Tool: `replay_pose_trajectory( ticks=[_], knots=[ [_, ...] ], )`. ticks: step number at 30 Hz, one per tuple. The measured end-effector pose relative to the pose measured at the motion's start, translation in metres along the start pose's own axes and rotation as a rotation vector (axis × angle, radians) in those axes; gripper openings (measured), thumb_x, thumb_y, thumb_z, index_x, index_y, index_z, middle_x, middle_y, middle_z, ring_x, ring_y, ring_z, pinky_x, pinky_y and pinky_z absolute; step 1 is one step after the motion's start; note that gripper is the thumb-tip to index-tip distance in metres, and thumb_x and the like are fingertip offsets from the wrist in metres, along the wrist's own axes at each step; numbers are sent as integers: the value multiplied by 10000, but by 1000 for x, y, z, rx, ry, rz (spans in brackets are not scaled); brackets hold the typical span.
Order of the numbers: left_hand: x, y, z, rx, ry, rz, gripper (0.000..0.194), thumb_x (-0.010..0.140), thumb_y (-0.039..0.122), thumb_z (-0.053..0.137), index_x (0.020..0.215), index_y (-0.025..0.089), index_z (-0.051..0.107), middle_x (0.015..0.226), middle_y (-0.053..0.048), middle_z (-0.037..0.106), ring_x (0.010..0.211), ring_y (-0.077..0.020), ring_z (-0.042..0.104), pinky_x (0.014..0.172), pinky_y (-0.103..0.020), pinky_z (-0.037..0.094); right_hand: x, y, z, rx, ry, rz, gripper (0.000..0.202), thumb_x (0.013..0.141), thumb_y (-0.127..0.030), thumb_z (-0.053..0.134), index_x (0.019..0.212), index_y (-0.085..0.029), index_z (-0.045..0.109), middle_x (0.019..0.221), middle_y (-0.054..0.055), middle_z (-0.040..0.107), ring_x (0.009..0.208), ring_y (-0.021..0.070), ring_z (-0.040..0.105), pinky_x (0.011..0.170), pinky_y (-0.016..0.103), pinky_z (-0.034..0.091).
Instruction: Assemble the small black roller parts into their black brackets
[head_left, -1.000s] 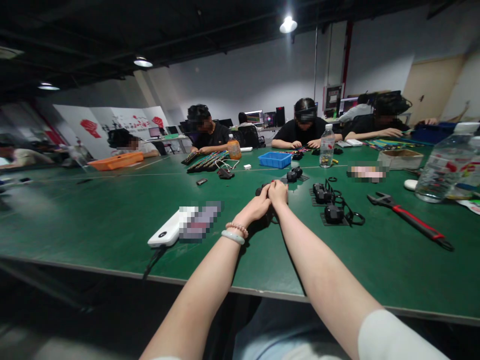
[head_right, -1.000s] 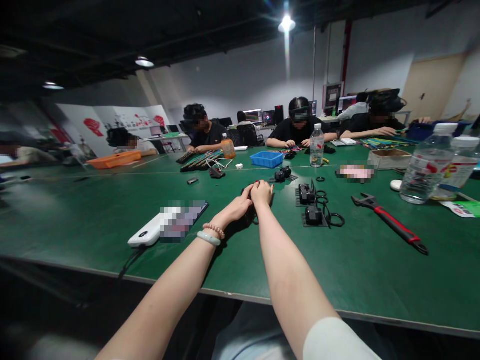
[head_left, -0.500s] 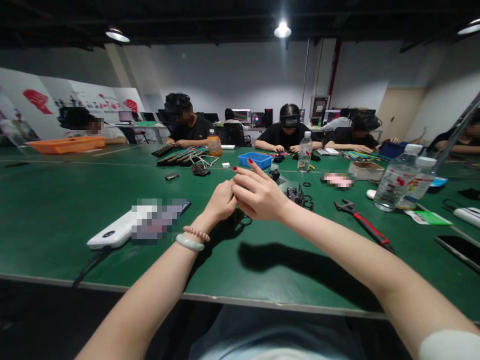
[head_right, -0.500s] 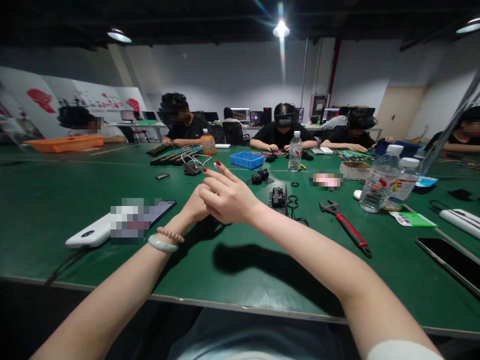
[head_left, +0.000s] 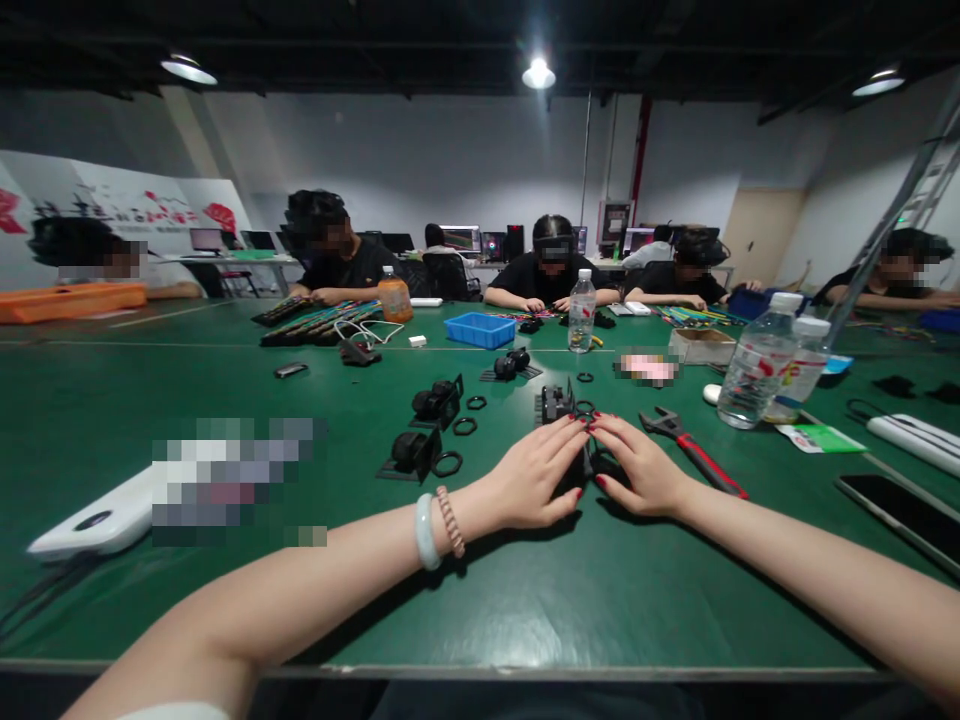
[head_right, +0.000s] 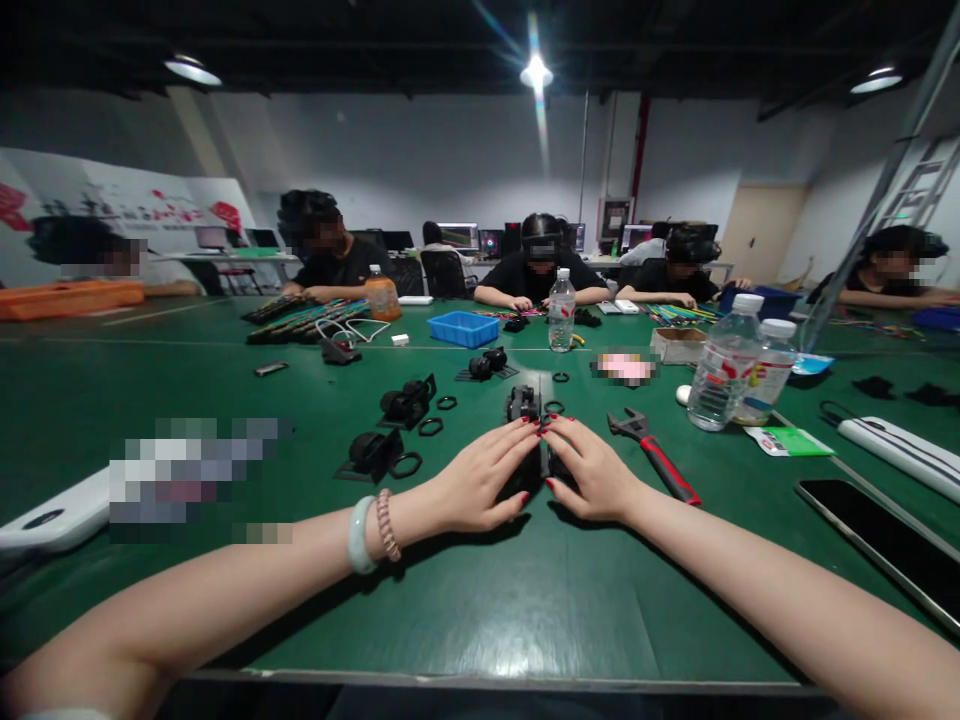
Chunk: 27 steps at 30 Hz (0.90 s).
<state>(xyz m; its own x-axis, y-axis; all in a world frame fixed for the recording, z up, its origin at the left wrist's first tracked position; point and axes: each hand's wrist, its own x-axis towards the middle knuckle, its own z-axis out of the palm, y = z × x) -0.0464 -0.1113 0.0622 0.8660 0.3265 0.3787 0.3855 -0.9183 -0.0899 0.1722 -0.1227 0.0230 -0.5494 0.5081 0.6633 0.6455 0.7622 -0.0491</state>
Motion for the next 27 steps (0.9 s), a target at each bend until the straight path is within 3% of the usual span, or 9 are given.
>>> replay_pose_trajectory(
  ticks=[3, 6, 14, 21, 27],
  knots=[
    [2, -4, 5, 26, -19, 47, 649, 770, 352, 446, 1319, 94, 216, 1405, -147, 216, 1311, -271, 141, 1073, -420, 197, -1, 1, 6, 50, 1, 157, 617, 741, -268, 512, 1299, -164, 269, 1317, 150, 313, 1220, 270, 316, 984, 459, 334],
    [-5, -9, 4, 43, -42, 68, 646, 778, 326, 438, 1333, 115, 186, 1418, -132, 182, 1316, -266, 126, 1076, -436, 174, 0, 4, 8, 113, -18, 205, 625, 741, -268, 523, 1300, -166, 264, 1314, 147, 313, 1215, 259, 325, 991, 444, 328],
    [-22, -27, -1, 43, -135, 125, 634, 805, 327, 414, 1353, 154, 147, 1424, -102, 175, 1315, -234, 150, 1087, -402, 151, -3, 7, 11, 182, -126, 174, 557, 790, -302, 493, 1296, -183, 294, 1307, 140, 340, 1188, 250, 374, 977, 444, 342],
    [-29, -41, -3, 18, -126, 115, 623, 791, 306, 445, 1344, 177, 188, 1419, -86, 198, 1308, -236, 178, 1082, -403, 176, -1, 8, 12, 175, -112, 148, 495, 809, -276, 470, 1276, -182, 334, 1294, 143, 371, 1182, 245, 391, 966, 448, 354],
    [-33, -42, -9, 35, -101, 168, 567, 807, 291, 428, 1325, 158, 240, 1373, -113, 310, 1284, -219, 253, 1069, -377, 234, -1, 4, 9, 148, -175, 103, 517, 814, -336, 480, 1286, -191, 329, 1303, 140, 368, 1182, 243, 395, 960, 432, 375]
  ],
)
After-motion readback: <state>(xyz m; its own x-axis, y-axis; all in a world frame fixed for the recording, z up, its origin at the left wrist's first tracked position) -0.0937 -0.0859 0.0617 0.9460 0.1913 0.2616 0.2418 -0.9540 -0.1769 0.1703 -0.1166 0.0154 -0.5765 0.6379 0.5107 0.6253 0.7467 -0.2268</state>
